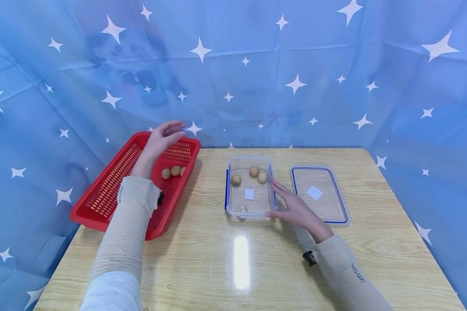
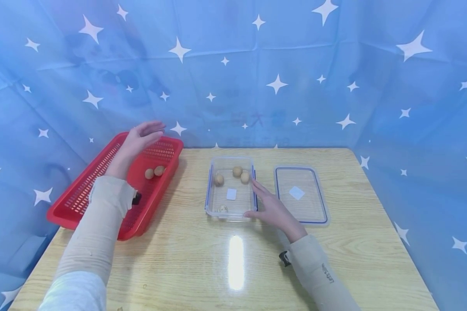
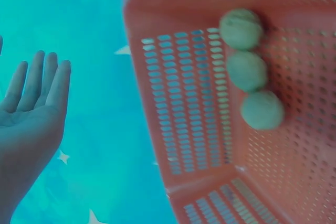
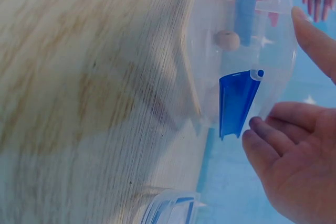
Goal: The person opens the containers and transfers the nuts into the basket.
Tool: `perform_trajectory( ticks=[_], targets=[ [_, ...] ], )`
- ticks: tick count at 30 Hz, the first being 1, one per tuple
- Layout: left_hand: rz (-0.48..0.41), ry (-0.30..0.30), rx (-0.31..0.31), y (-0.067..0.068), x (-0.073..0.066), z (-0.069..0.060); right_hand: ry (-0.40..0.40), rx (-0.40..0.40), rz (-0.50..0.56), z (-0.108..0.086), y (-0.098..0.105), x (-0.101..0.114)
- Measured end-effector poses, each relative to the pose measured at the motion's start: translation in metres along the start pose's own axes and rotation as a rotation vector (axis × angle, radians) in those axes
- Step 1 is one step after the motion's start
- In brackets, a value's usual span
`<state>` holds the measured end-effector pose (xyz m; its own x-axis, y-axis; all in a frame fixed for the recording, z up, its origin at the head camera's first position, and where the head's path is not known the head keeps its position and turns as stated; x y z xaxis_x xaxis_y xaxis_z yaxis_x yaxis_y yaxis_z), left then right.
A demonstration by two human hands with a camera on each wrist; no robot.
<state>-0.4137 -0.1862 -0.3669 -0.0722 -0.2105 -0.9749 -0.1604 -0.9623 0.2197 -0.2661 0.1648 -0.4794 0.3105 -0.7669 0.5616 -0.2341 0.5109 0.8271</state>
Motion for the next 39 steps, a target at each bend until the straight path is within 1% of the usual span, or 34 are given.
perform_trajectory(
  ticks=[2, 4, 9, 16, 20, 25, 32, 39],
  targets=[
    [0.014, -0.009, 0.017, -0.006, -0.006, 0.0, 0.006, -0.002, -0.002, 0.0, 0.0, 0.0],
    [0.009, -0.019, 0.03, -0.012, -0.012, 0.0, 0.005, -0.003, 0.002, 0.0, 0.0, 0.001],
    [0.009, -0.045, 0.044, -0.024, -0.024, -0.001, -0.001, 0.004, 0.009, 0.0, 0.0, 0.001],
    [-0.024, -0.055, 0.083, -0.042, -0.032, 0.0, -0.002, 0.012, 0.007, 0.001, -0.001, 0.001],
    [-0.012, -0.069, 0.093, -0.054, -0.037, 0.001, 0.0, 0.014, -0.001, 0.001, 0.0, 0.001],
    [-0.007, -0.07, 0.115, -0.068, -0.04, 0.004, 0.0, 0.015, -0.001, 0.001, 0.0, 0.002],
    [-0.047, -0.091, 0.152, -0.087, -0.045, 0.005, -0.005, 0.017, 0.009, 0.001, 0.0, 0.002],
    [-0.093, -0.086, 0.176, -0.104, -0.04, 0.005, -0.008, 0.022, 0.01, 0.001, -0.002, 0.001]
  ],
)
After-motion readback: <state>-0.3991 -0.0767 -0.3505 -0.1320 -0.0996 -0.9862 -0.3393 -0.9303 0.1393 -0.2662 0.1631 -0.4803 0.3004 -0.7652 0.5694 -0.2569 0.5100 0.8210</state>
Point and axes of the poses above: each hand's wrist, its own z-axis towards the middle knuckle, its own y-axis out of the back of the hand, x = y × z, the point moved 10 cm from there along z, towards the middle knuckle, and after that the axes turned 8 degrees about -z, right-handed, at the moved point
